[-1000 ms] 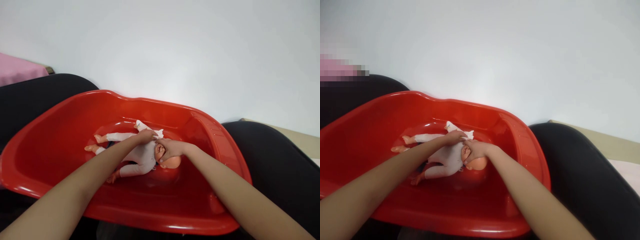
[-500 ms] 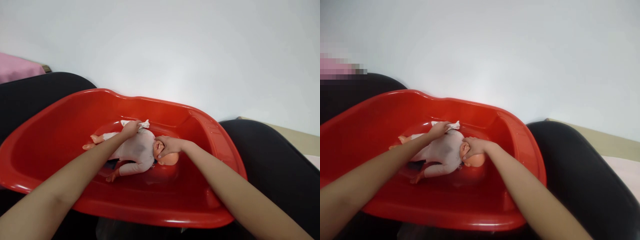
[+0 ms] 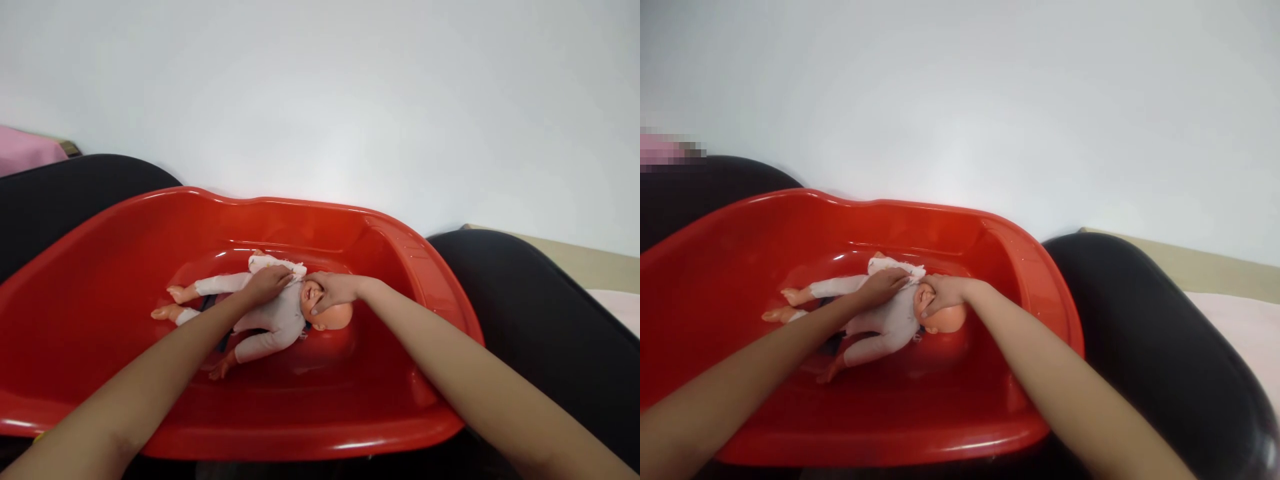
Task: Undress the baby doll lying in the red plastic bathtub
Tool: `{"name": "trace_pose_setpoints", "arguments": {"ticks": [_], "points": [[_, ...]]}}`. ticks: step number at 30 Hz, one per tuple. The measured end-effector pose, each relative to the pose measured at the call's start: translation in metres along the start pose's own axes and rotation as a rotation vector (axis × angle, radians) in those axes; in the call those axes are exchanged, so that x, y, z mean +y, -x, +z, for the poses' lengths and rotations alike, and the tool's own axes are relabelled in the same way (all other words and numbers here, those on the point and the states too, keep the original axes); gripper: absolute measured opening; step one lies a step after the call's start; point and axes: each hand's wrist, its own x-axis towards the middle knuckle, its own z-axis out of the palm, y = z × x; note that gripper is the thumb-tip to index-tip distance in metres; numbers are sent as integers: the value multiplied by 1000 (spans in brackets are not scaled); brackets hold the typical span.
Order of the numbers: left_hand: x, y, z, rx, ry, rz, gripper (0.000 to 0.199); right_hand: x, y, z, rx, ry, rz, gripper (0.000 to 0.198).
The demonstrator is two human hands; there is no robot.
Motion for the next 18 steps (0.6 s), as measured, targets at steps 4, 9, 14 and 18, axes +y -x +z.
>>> {"name": "trace_pose_setpoints", "arguments": {"ticks": [4, 9, 14, 18], "points": [[-15, 0, -3, -15, 36, -51, 50, 1, 0, 0, 21, -12, 2, 76], [-33, 1, -7, -48, 27, -162, 53, -2, 0, 0, -8, 6, 0, 70], [-47, 3, -13, -84, -38, -237, 53, -7, 1, -2, -20, 5, 19, 71], [-55, 9, -20, -48, -29, -264, 52, -7, 2, -3, -31, -4, 32, 71]]}}
